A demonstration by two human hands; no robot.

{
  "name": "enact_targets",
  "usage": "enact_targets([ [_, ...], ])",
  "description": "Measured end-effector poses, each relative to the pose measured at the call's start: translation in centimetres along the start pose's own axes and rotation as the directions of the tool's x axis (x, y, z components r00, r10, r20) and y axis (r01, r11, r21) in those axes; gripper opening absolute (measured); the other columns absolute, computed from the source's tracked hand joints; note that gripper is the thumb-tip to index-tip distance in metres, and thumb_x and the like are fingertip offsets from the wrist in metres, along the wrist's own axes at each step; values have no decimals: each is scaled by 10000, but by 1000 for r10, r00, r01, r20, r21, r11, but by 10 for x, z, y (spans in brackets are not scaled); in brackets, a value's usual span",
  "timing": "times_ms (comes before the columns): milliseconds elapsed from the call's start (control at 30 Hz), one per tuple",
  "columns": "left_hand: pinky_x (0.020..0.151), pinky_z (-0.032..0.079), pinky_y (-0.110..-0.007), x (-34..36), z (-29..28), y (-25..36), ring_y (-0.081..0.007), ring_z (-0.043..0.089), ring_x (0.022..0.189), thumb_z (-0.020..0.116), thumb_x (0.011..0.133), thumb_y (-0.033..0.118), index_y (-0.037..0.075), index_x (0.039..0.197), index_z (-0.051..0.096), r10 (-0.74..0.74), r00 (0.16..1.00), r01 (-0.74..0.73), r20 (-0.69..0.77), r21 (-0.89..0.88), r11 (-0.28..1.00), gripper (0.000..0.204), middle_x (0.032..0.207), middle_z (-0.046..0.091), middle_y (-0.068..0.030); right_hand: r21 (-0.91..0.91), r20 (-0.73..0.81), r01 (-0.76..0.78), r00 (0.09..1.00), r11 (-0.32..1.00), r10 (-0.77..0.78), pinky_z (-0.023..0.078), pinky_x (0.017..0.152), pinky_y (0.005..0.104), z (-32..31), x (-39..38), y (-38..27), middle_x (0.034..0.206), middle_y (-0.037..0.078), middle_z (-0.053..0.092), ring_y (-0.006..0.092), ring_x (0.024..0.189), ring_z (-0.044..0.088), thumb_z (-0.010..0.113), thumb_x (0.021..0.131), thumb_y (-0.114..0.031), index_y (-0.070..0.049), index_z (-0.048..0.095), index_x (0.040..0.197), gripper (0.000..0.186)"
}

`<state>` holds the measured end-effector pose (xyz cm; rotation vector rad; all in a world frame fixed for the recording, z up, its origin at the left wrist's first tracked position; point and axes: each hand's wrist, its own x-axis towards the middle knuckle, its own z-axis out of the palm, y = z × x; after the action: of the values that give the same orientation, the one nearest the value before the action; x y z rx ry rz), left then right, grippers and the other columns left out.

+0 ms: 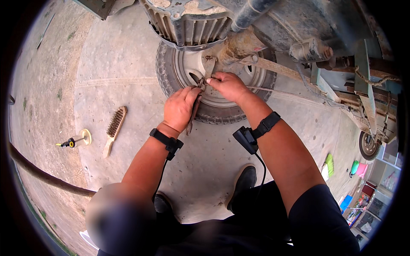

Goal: The person uses a wrench to loosen and remove bolts from a vehicle wheel hub. They manipulate the hub components by hand and continue to adjust fasteners with the wrench throughout the clip.

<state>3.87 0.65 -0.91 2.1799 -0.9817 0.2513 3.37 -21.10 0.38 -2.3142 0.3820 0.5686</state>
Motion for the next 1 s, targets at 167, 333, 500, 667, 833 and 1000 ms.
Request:
enact_targets([
  [167, 704, 551, -411, 7, -6, 3, -343, 680, 823, 706, 888, 81, 99, 1077, 624, -70, 997, 72, 22, -92, 993, 207, 973, 698, -101, 9, 4, -4, 1000, 1000, 4, 484, 993, 419, -1, -1, -2, 1210, 127, 701, 335, 1156, 635, 545, 937, -547, -127, 713, 1183, 515],
  [333, 684, 536, -399, 30, -12, 10, -360, 678, 787, 670, 947, 128, 43, 1063, 645, -263, 964, 267, 49, -196, 943, 146, 896, 706, -133, 7, 18, -16, 1000, 1000, 16, 488, 990, 409, -1, 0, -1, 1209, 111, 707, 324, 1152, 639, 546, 937, -543, -147, 716, 1191, 500],
  [500, 721, 533, -469, 63, -8, -4, -442, 672, 817, 664, 949, 224, -30, 994, 658, -488, 843, 538, 228, -360, 762, 258, 835, 701, -239, 62, 28, -28, 999, 998, 26, 496, 976, 401, -2, -3, -2, 1178, 99, 721, 317, 1127, 653, 554, 934, -538, -163, 718, 1188, 482],
  [667, 710, 504, -410, 88, 8, -33, -309, 622, 765, 642, 964, 259, -65, 1009, 670, -558, 714, 687, 424, -269, 675, 328, 818, 682, -195, 44, 17, -19, 1000, 999, 18, 502, 964, 397, 0, -1, -2, 1151, 99, 730, 320, 1105, 663, 561, 931, -536, -164, 717, 1192, 481],
  [833, 900, 519, -473, 85, 24, -43, -468, 658, 1038, 594, 940, 335, -84, 1059, 685, -699, 559, 812, 446, -124, 570, 445, 1051, 686, -325, 26, 10, -15, 1000, 1000, 15, 501, 965, 402, -2, -3, -5, 1155, 110, 727, 321, 1113, 660, 559, 932, -536, -152, 715, 1187, 487],
  [1000, 906, 523, -482, 90, 19, -40, -465, 662, 1031, 573, 926, 334, -72, 1061, 685, -635, 665, 707, 393, -56, 705, 443, 1029, 692, -317, 88, -41, 25, 999, 996, -22, 504, 875, 344, 3, -1, 1, 1041, 111, 752, 213, 939, 675, 645, 962, -396, -57, 712, 1192, 415],
])
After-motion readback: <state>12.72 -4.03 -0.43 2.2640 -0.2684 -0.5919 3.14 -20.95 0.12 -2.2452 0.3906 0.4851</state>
